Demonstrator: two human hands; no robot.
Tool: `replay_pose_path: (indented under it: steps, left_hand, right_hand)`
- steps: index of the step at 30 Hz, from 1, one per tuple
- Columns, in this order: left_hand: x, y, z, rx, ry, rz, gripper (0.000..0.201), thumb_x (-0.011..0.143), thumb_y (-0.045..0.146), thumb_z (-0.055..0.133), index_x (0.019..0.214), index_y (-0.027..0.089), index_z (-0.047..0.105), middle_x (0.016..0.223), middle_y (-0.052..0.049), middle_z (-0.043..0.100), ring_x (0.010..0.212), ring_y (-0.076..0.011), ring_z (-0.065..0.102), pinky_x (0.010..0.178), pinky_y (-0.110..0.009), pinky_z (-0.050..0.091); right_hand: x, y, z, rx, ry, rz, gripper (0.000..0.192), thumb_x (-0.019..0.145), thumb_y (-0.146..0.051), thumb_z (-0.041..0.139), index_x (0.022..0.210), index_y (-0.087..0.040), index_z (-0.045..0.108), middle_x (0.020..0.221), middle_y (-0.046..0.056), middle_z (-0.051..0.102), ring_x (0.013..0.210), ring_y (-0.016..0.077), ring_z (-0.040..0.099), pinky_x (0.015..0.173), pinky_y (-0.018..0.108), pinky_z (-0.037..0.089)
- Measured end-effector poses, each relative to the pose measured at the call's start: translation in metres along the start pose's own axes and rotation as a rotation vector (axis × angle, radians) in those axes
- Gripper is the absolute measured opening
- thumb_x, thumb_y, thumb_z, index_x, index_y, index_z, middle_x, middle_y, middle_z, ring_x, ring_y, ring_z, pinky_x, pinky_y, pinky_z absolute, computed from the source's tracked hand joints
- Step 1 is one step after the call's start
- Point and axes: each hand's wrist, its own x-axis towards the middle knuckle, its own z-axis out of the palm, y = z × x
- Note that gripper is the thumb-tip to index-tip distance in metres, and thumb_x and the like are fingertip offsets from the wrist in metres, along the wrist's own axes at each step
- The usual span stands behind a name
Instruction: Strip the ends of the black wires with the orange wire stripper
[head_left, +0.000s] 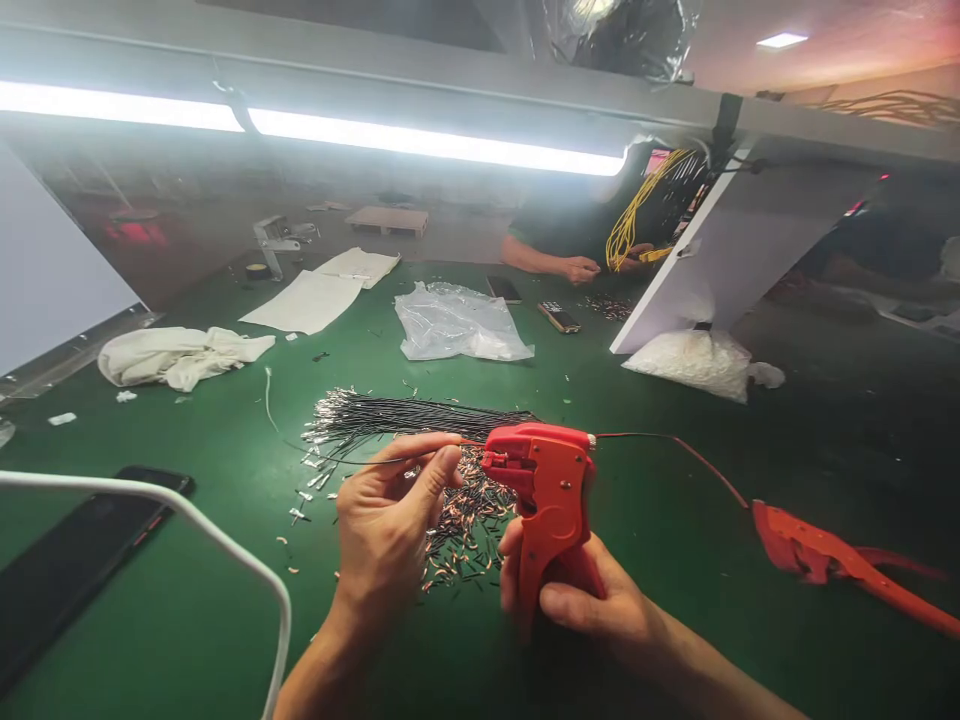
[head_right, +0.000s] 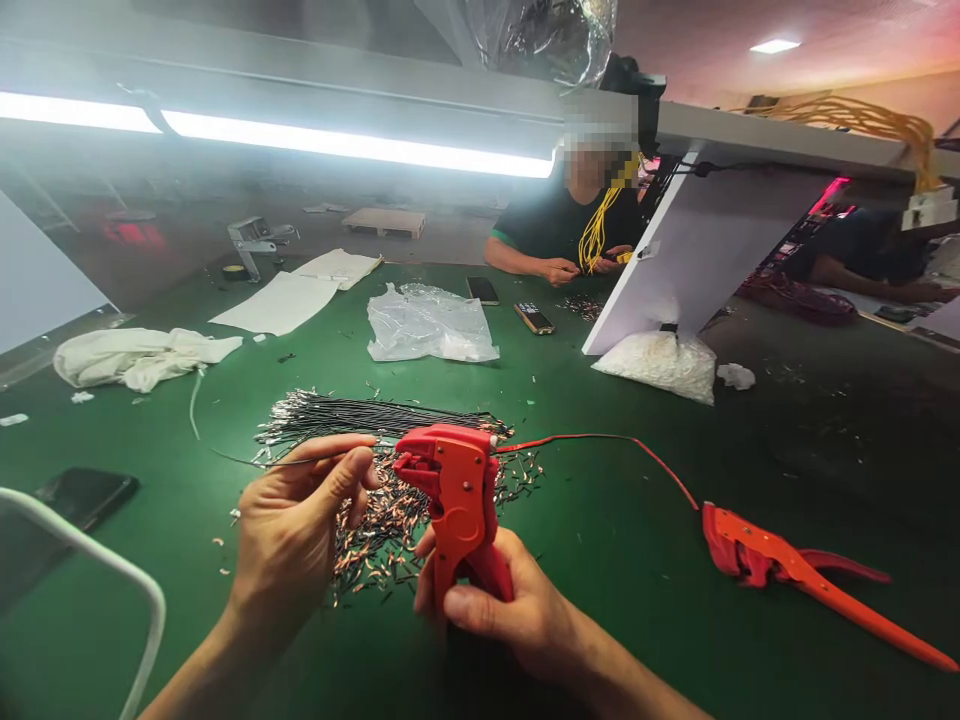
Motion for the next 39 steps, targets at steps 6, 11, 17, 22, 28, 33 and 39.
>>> replay_pose_path:
  steps: [6, 11, 17, 22, 28, 33, 39]
  left_hand:
    - [-0.002, -0.001, 0.003, -0.049, -0.017, -0.060, 0.021, 0.070, 0.034, 0.081, 0.083, 0.019, 0.075, 0.057, 0.002, 0.063, 0.042, -0.0043, 0.048, 0.039, -0.014, 0.037]
    - [-0.001, -0.002, 0.006, -0.182, -0.029, -0.163, 0.023, 0.067, 0.036, 0.082, 0.081, 0.019, 0.075, 0.055, 0.002, 0.062, 0.040, -0.0044, 0.047, 0.038, -0.014, 0.036]
    - [-0.002, -0.001, 0.009, -0.348, -0.026, -0.315, 0.026, 0.063, 0.034, 0.085, 0.081, 0.019, 0.075, 0.053, 0.003, 0.059, 0.041, -0.0051, 0.047, 0.038, -0.015, 0.037]
    - [-0.003, -0.001, 0.010, -0.388, -0.030, -0.365, 0.028, 0.064, 0.037, 0.085, 0.082, 0.018, 0.075, 0.053, 0.003, 0.058, 0.041, -0.0055, 0.046, 0.037, -0.015, 0.035]
    - [-0.005, -0.005, 0.011, -0.379, -0.018, -0.373, 0.028, 0.063, 0.036, 0.086, 0.083, 0.020, 0.075, 0.051, 0.004, 0.057, 0.044, -0.0053, 0.045, 0.039, -0.014, 0.036]
    - [-0.005, -0.007, 0.011, -0.351, -0.038, -0.363, 0.025, 0.064, 0.034, 0.085, 0.081, 0.019, 0.074, 0.051, 0.004, 0.057, 0.045, -0.0050, 0.046, 0.040, -0.014, 0.037]
    - [-0.002, -0.008, 0.009, -0.286, -0.068, -0.314, 0.023, 0.068, 0.035, 0.082, 0.080, 0.017, 0.071, 0.048, 0.005, 0.055, 0.041, -0.0057, 0.045, 0.037, -0.016, 0.035]
  right_hand:
    - [0.001, 0.003, 0.000, 0.012, -0.022, -0.005, 0.034, 0.087, -0.034, 0.068, 0.116, -0.017, 0.060, 0.091, 0.007, 0.066, 0.070, 0.0122, 0.058, 0.066, 0.025, 0.044]
    - [0.001, 0.002, 0.000, 0.011, -0.020, -0.008, 0.034, 0.088, -0.035, 0.068, 0.116, -0.017, 0.059, 0.090, 0.007, 0.066, 0.070, 0.0119, 0.057, 0.067, 0.025, 0.045]
    - [0.002, -0.001, 0.002, -0.002, -0.018, -0.004, 0.035, 0.087, -0.035, 0.068, 0.115, -0.017, 0.059, 0.090, 0.007, 0.066, 0.070, 0.0121, 0.057, 0.067, 0.025, 0.045]
    - [0.003, -0.003, 0.003, 0.000, -0.016, 0.001, 0.035, 0.087, -0.036, 0.068, 0.114, -0.016, 0.058, 0.088, 0.007, 0.065, 0.069, 0.0117, 0.057, 0.066, 0.025, 0.044]
    - [0.002, -0.003, 0.002, -0.033, -0.001, 0.007, 0.034, 0.086, -0.037, 0.068, 0.109, -0.015, 0.059, 0.090, 0.008, 0.064, 0.074, 0.0145, 0.058, 0.067, 0.027, 0.046]
    - [0.002, -0.001, 0.000, -0.048, 0.018, 0.011, 0.035, 0.085, -0.038, 0.068, 0.110, -0.015, 0.058, 0.089, 0.007, 0.064, 0.071, 0.0140, 0.057, 0.066, 0.027, 0.047]
    - [0.001, -0.001, 0.001, -0.060, 0.016, 0.044, 0.036, 0.084, -0.043, 0.068, 0.104, -0.015, 0.057, 0.083, 0.005, 0.060, 0.068, 0.0137, 0.054, 0.063, 0.027, 0.043]
